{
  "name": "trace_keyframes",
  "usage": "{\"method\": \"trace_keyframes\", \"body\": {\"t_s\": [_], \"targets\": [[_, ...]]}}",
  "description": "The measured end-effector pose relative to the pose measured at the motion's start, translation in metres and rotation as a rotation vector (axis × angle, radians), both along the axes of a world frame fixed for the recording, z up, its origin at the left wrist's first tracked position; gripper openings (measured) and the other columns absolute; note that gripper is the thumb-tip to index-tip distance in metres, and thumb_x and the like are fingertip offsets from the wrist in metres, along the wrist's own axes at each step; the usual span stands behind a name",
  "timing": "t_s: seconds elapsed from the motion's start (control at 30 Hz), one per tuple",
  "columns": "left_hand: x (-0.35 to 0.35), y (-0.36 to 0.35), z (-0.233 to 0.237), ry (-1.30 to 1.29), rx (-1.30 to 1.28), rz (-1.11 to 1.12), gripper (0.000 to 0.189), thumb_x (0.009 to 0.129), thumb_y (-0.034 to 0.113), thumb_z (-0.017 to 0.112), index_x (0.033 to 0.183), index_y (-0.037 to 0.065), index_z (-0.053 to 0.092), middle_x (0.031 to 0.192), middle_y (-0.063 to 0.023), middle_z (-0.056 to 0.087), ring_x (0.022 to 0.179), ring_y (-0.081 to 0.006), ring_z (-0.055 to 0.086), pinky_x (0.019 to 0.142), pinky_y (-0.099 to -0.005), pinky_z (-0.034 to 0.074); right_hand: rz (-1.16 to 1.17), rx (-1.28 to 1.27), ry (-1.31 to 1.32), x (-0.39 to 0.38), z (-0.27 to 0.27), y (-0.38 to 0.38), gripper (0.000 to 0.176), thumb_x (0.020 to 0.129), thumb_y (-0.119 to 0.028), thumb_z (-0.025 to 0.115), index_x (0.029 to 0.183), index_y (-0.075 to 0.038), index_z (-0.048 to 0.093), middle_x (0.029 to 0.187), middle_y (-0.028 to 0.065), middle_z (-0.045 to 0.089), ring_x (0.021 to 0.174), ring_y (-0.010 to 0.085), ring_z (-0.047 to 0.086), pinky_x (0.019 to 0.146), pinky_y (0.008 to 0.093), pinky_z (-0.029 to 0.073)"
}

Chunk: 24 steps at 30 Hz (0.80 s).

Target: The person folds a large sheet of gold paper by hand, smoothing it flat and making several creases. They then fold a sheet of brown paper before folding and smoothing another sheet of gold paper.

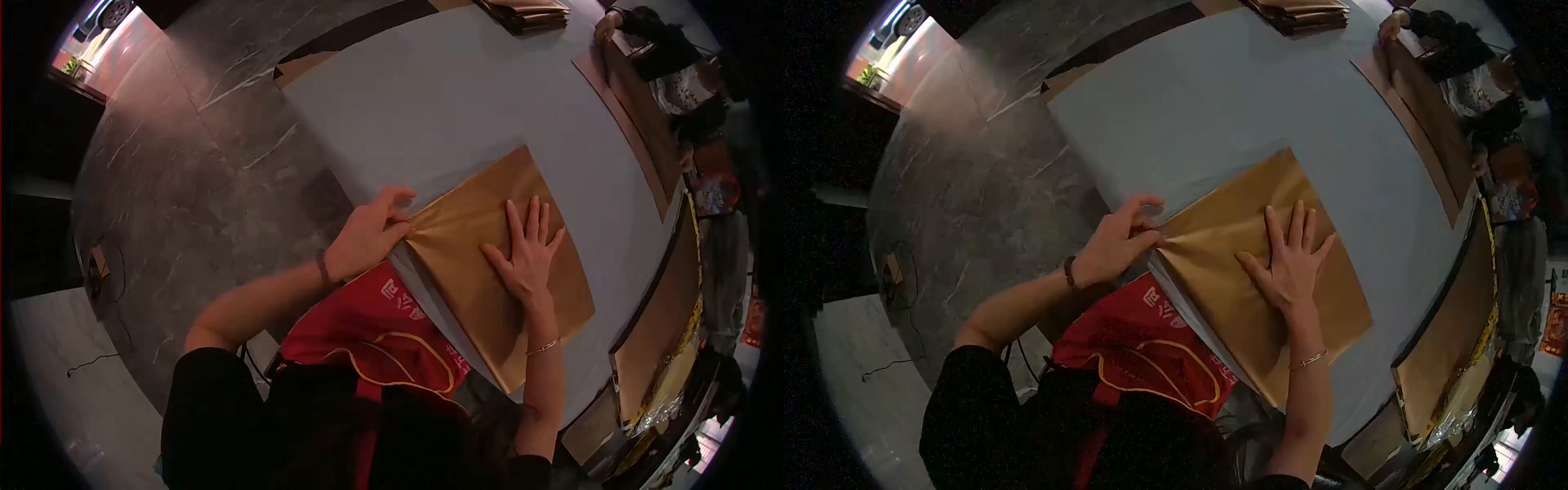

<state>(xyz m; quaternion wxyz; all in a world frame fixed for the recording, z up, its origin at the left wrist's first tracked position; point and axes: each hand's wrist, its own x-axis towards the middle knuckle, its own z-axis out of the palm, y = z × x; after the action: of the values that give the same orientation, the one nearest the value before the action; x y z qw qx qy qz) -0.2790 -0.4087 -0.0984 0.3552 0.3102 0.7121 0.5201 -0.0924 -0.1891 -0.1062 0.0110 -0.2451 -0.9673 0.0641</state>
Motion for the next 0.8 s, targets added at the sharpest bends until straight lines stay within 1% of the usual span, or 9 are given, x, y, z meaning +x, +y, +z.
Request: {"method": "trace_keyframes", "body": {"t_s": [0.03, 0.13, 0.37, 0.47, 0.53, 0.57, 0.63, 0.67, 0.8], "targets": [[0.002, 0.000, 0.000, 0.037, 0.029, 0.026, 0.037, 0.085, 0.006, 0.058, 0.120, 0.005, 0.047, 0.081, -0.0088, 0.059, 0.073, -0.0205, 0.061, 0.067, -0.0325, 0.048, 0.002, -0.004, -0.001, 0.000, 0.001, -0.001, 0.082, 0.081, -0.068, 0.053, 0.147, -0.022, 0.036, 0.156, 0.0194, 0.018, 0.145, 0.0372, 0.010, 0.108, 0.0670, 0.000], [0.009, -0.002, -0.002, 0.200, 0.005, 0.046, 0.036, 0.085, 0.005, 0.063, 0.118, 0.007, 0.049, 0.085, -0.0058, 0.058, 0.072, -0.0147, 0.055, 0.069, -0.0282, 0.046, 0.007, -0.001, 0.006, -0.001, 0.001, 0.000, 0.084, 0.079, -0.070, 0.052, 0.147, -0.022, 0.036, 0.156, 0.0193, 0.018, 0.145, 0.0370, 0.011, 0.108, 0.0673, 0.000], [0.011, -0.002, 0.005, 0.331, -0.042, 0.051, 0.035, 0.083, 0.005, 0.065, 0.116, 0.007, 0.052, 0.092, -0.0073, 0.056, 0.074, -0.0180, 0.056, 0.069, -0.0313, 0.047, 0.026, 0.014, 0.026, 0.001, -0.001, 0.001, 0.086, 0.078, -0.070, 0.054, 0.147, -0.021, 0.036, 0.156, 0.0177, 0.017, 0.145, 0.0357, 0.012, 0.107, 0.0681, 0.001], [0.008, 0.007, 0.017, 0.736, 0.025, 0.003, 0.041, 0.084, 0.007, 0.065, 0.123, 0.008, 0.051, 0.107, -0.0106, 0.058, 0.086, -0.0235, 0.059, 0.078, -0.0366, 0.047, 0.035, 0.030, 0.055, 0.001, -0.001, 0.001, 0.086, 0.078, -0.072, 0.054, 0.146, -0.022, 0.038, 0.155, 0.0197, 0.020, 0.144, 0.0370, 0.015, 0.105, 0.0702, 0.003], [0.013, 0.034, 0.029, 0.861, 0.201, -0.159, 0.048, 0.089, 0.020, 0.064, 0.132, 0.006, 0.048, 0.130, -0.0153, 0.050, 0.112, -0.0307, 0.053, 0.095, -0.0406, 0.042, 0.033, 0.043, 0.045, 0.001, 0.000, 0.000, 0.085, 0.078, -0.071, 0.055, 0.146, -0.022, 0.038, 0.155, 0.0197, 0.020, 0.144, 0.0372, 0.015, 0.105, 0.0703, 0.004], [0.019, 0.049, 0.027, 0.855, 0.212, -0.157, 0.048, 0.089, 0.020, 0.064, 0.132, 0.006, 0.048, 0.130, -0.0153, 0.050, 0.112, -0.0307, 0.053, 0.095, -0.0406, 0.042, 0.040, 0.042, 0.051, 0.001, 0.000, 0.000, 0.085, 0.077, -0.071, 0.055, 0.146, -0.022, 0.039, 0.155, 0.0195, 0.020, 0.144, 0.0375, 0.015, 0.105, 0.0707, 0.004], [0.030, 0.080, 0.014, 1.003, 0.342, -0.390, 0.059, 0.092, 0.037, 0.057, 0.138, 0.003, 0.042, 0.145, -0.0176, 0.037, 0.132, -0.0340, 0.037, 0.107, -0.0420, 0.033, 0.054, 0.081, 0.074, 0.004, -0.012, 0.005, 0.085, 0.077, -0.070, 0.056, 0.145, -0.023, 0.039, 0.155, 0.0190, 0.020, 0.143, 0.0385, 0.016, 0.104, 0.0717, 0.006], [0.031, 0.089, 0.003, 1.074, 0.267, -0.413, 0.071, 0.092, 0.052, 0.049, 0.140, 0.001, 0.039, 0.148, -0.0167, 0.034, 0.140, -0.0310, 0.028, 0.113, -0.0442, 0.025, 0.051, 0.086, 0.075, 0.004, -0.008, 0.004, 0.085, 0.077, -0.070, 0.056, 0.145, -0.023, 0.039, 0.155, 0.0190, 0.020, 0.143, 0.0385, 0.016, 0.104, 0.0717, 0.006], [0.013, 0.080, -0.024, 1.206, -0.031, -0.403, 0.076, 0.092, 0.059, 0.043, 0.142, 0.002, 0.037, 0.150, -0.0147, 0.033, 0.141, -0.0265, 0.026, 0.116, -0.0462, 0.015, 0.034, 0.038, 0.068, -0.001, 0.000, 0.001, 0.086, 0.076, -0.069, 0.058, 0.145, -0.021, 0.039, 0.155, 0.0189, 0.019, 0.144, 0.0379, 0.015, 0.105, 0.0703, 0.005]]}}
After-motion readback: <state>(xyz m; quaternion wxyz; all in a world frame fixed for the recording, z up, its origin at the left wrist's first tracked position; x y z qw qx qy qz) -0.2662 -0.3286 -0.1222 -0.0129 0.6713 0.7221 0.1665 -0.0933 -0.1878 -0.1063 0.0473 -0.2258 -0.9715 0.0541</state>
